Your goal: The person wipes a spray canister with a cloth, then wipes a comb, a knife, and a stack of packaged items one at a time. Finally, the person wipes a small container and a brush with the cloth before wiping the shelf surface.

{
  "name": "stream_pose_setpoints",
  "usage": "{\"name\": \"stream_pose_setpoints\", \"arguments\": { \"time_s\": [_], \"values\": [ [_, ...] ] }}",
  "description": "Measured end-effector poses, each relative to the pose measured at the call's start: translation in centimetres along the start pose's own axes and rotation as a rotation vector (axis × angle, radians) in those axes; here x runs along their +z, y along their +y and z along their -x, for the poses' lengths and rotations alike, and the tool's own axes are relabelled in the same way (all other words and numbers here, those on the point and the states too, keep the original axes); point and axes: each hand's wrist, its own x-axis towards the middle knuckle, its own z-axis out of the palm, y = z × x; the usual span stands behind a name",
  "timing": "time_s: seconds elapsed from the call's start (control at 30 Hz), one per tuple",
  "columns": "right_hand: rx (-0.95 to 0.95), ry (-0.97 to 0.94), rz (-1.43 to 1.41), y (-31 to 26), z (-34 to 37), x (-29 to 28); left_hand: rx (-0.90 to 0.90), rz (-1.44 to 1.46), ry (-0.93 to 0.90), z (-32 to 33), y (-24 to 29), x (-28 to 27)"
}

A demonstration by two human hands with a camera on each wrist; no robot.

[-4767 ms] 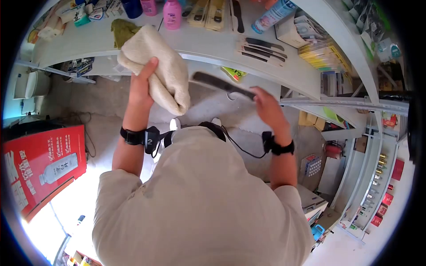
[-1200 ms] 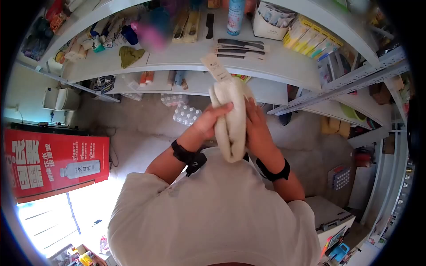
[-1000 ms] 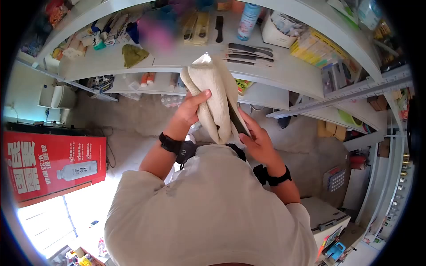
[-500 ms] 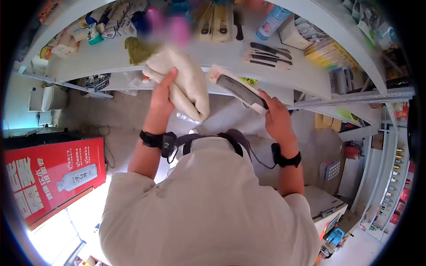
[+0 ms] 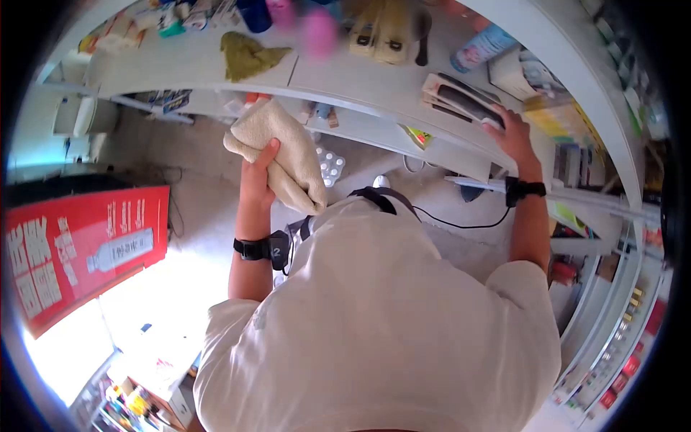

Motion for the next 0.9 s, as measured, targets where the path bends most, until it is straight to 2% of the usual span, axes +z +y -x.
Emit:
{"name": "stream_pose_setpoints", "arguments": {
  "time_s": [0.03,0.13,0.23,0.37,0.4,0.5,0.6,0.7,0.8,0.9],
  "values": [
    [-0.008,-0.05,0.009,1.3,-1.6,0.0,0.04,0.0,0.027,0.4,0.1,0.0],
    [-0.132,-0.02,-0.027,4.9,-5.0,1.5,0.101,0.032,0.098,1.2,-0.5,-0.2],
    [-0.1,-0.12,0.074,5.7,-6.6,2.5,0.157,0.054,0.13,2.1,-1.5,0.1],
    [-0.231,0.146,-0.056,2.8,-9.4,6.3,0.21,0.062,0.254,4.4,-2.6,-0.9],
    [-0.292,0.193,-0.214,-0.5,-10.0,5.5,0.224,0.074,0.281,4.8,-2.9,-1.6],
    [-0.133,0.122,-0.501,-6.8,-14.1,6.9,0.197,0.126,0.332,6.1,-3.0,-2.6],
    [0.135,0.221,-0.438,-10.0,-20.4,11.4,0.209,0.112,0.325,7.2,-2.7,-3.3],
    [0.486,-0.032,-0.215,-12.1,-23.6,12.0,0.278,0.021,0.356,8.5,-1.2,-2.6],
    [0.642,-0.026,-0.537,-10.7,-25.7,13.8,0.27,0.044,0.372,9.1,-0.6,-3.6],
    [0.64,-0.268,-0.708,-9.9,-25.5,11.6,0.218,0.09,0.293,9.2,-0.2,-5.5]
  ]
}}
